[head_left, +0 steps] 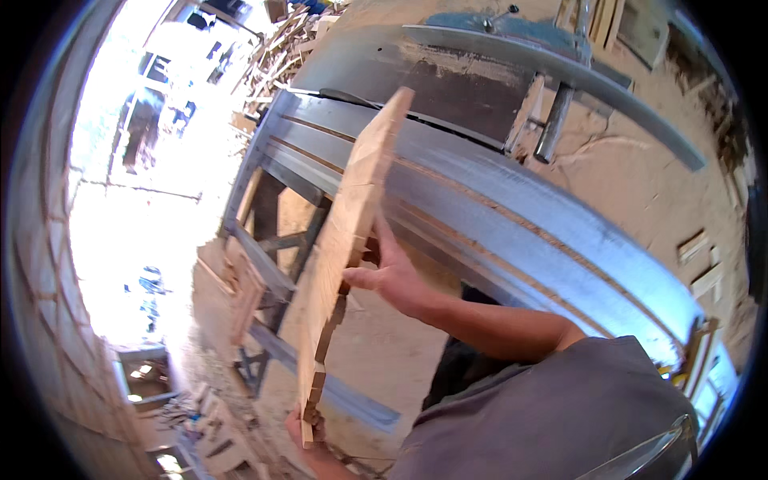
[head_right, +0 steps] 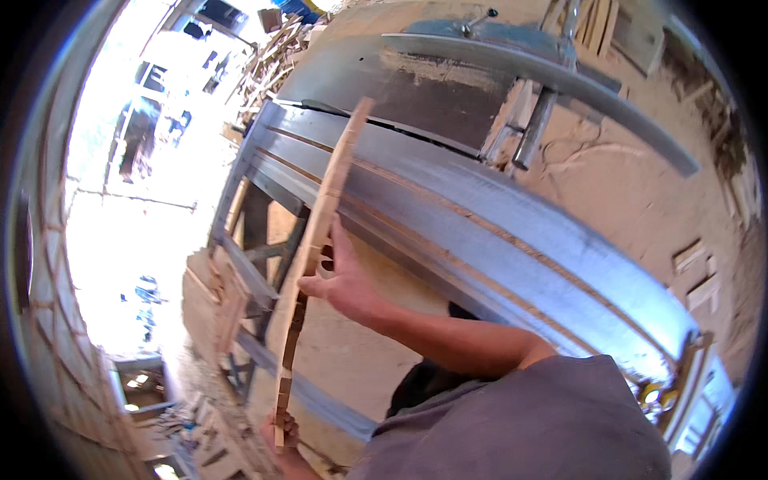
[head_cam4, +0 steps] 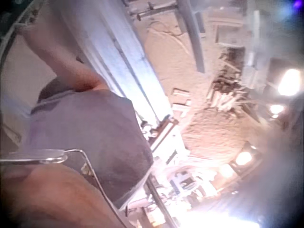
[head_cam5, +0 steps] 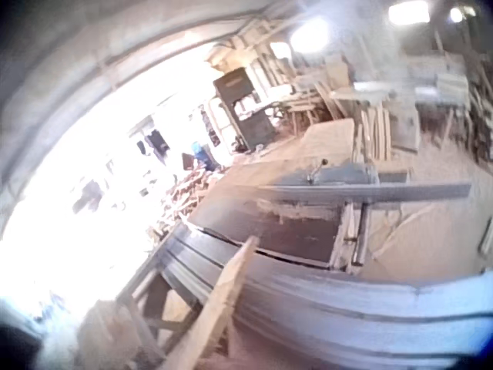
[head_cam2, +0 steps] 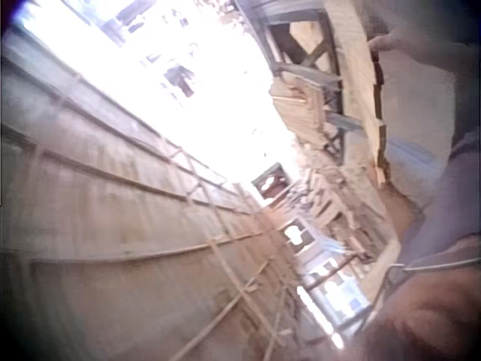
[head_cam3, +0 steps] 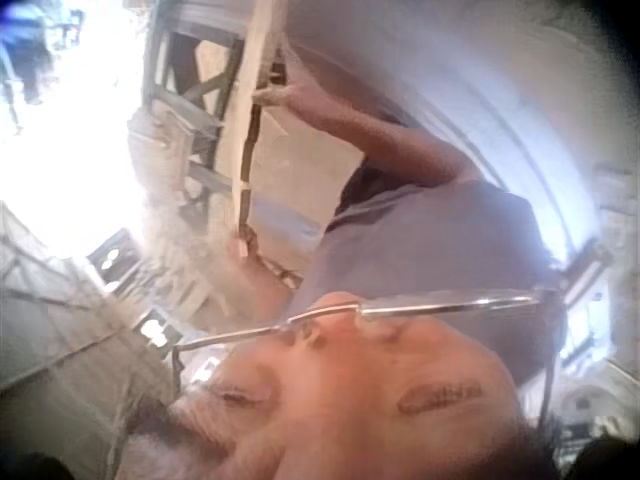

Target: The person measures metal and wooden components using a tape measure and pencil, then cuts several wooden panels one at a time using a table saw.

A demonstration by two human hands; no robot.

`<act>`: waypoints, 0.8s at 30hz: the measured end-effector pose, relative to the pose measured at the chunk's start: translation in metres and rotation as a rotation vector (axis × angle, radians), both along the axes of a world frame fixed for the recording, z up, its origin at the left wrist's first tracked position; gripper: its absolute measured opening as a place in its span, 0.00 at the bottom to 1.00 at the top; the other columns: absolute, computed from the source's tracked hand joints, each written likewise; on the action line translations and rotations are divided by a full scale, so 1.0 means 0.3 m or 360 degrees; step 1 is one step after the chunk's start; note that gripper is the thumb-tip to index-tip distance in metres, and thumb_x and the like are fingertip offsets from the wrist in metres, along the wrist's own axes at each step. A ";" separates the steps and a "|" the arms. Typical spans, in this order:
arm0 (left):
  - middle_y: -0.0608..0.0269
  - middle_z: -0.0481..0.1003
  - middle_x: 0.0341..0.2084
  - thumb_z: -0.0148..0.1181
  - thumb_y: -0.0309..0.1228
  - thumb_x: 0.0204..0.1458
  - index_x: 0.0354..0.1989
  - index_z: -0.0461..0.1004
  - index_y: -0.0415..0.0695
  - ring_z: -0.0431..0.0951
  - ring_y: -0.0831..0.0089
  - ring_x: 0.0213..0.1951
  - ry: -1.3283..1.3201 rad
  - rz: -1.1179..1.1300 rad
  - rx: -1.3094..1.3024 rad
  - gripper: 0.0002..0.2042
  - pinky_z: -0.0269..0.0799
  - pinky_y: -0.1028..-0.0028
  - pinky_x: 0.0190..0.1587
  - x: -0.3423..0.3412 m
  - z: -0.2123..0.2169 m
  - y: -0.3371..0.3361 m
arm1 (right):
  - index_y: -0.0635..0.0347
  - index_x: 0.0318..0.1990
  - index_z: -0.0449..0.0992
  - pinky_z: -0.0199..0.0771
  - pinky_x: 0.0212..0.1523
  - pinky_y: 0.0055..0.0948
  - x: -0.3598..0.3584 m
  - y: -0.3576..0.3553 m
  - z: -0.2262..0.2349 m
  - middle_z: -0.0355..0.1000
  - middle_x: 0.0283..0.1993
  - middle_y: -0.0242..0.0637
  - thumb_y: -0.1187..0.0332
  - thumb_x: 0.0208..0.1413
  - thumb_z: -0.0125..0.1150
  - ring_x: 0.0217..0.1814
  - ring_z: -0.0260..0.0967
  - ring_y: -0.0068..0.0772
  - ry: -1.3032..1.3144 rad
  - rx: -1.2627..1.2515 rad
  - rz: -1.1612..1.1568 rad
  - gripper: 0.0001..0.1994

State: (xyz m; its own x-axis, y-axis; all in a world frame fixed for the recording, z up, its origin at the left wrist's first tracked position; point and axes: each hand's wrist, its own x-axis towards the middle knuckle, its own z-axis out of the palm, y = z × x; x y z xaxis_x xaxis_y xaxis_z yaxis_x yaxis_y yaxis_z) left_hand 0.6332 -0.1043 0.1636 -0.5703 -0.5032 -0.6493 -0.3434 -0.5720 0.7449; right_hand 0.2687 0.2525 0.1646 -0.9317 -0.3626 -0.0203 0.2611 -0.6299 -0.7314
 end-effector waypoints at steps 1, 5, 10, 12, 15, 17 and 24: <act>0.50 0.75 0.28 0.45 0.37 0.65 0.54 0.71 0.33 0.72 0.67 0.22 0.0284 0.0128 0.0244 0.20 0.70 0.65 0.21 0.004 0.020 -0.056 | 0.61 0.78 0.32 0.51 0.75 0.45 -0.018 -0.030 0.043 0.43 0.76 0.54 0.71 0.51 0.71 0.77 0.47 0.52 0.0145 0.0201 -0.0150 0.56; 0.47 0.74 0.33 0.48 0.41 0.63 0.57 0.68 0.34 0.72 0.67 0.24 0.0354 0.0526 0.0310 0.23 0.67 0.68 0.21 -0.080 0.123 -0.092 | 0.60 0.78 0.34 0.45 0.76 0.41 -0.092 -0.147 0.113 0.46 0.73 0.59 0.68 0.50 0.71 0.77 0.44 0.58 0.0384 0.0543 -0.0370 0.55; 0.51 0.73 0.33 0.51 0.49 0.60 0.54 0.69 0.40 0.71 0.70 0.25 0.0416 0.0591 0.0583 0.25 0.63 0.71 0.20 0.002 0.192 -0.108 | 0.64 0.78 0.37 0.43 0.77 0.40 -0.117 -0.184 0.217 0.47 0.74 0.60 0.67 0.50 0.70 0.77 0.44 0.59 0.0339 0.0423 -0.0150 0.53; 0.52 0.73 0.33 0.51 0.51 0.60 0.56 0.69 0.41 0.71 0.69 0.26 0.0331 0.0712 0.0409 0.26 0.64 0.71 0.20 -0.100 0.212 -0.020 | 0.65 0.77 0.39 0.44 0.77 0.40 -0.154 -0.175 0.221 0.48 0.74 0.60 0.67 0.51 0.70 0.78 0.44 0.59 0.0304 0.0440 -0.0140 0.52; 0.52 0.73 0.33 0.51 0.51 0.59 0.58 0.69 0.41 0.72 0.68 0.26 0.0335 0.0740 0.0380 0.27 0.66 0.70 0.22 -0.083 0.171 -0.024 | 0.66 0.77 0.41 0.46 0.77 0.40 -0.166 -0.198 0.200 0.51 0.74 0.59 0.66 0.52 0.69 0.77 0.48 0.59 0.0337 0.0443 -0.0177 0.50; 0.52 0.72 0.32 0.48 0.48 0.60 0.60 0.67 0.39 0.70 0.68 0.26 0.0383 0.0742 0.0551 0.27 0.66 0.69 0.23 -0.018 0.156 -0.008 | 0.65 0.77 0.42 0.48 0.76 0.41 -0.142 -0.168 0.203 0.53 0.74 0.59 0.66 0.52 0.68 0.77 0.50 0.58 0.0406 0.0424 -0.0158 0.49; 0.54 0.76 0.29 0.55 0.36 0.55 0.53 0.76 0.51 0.74 0.66 0.23 0.0399 0.0725 0.0412 0.16 0.67 0.67 0.21 0.077 0.031 0.034 | 0.60 0.78 0.38 0.56 0.72 0.42 -0.051 -0.084 0.186 0.53 0.75 0.55 0.71 0.54 0.70 0.76 0.54 0.52 0.0389 0.0477 -0.0080 0.52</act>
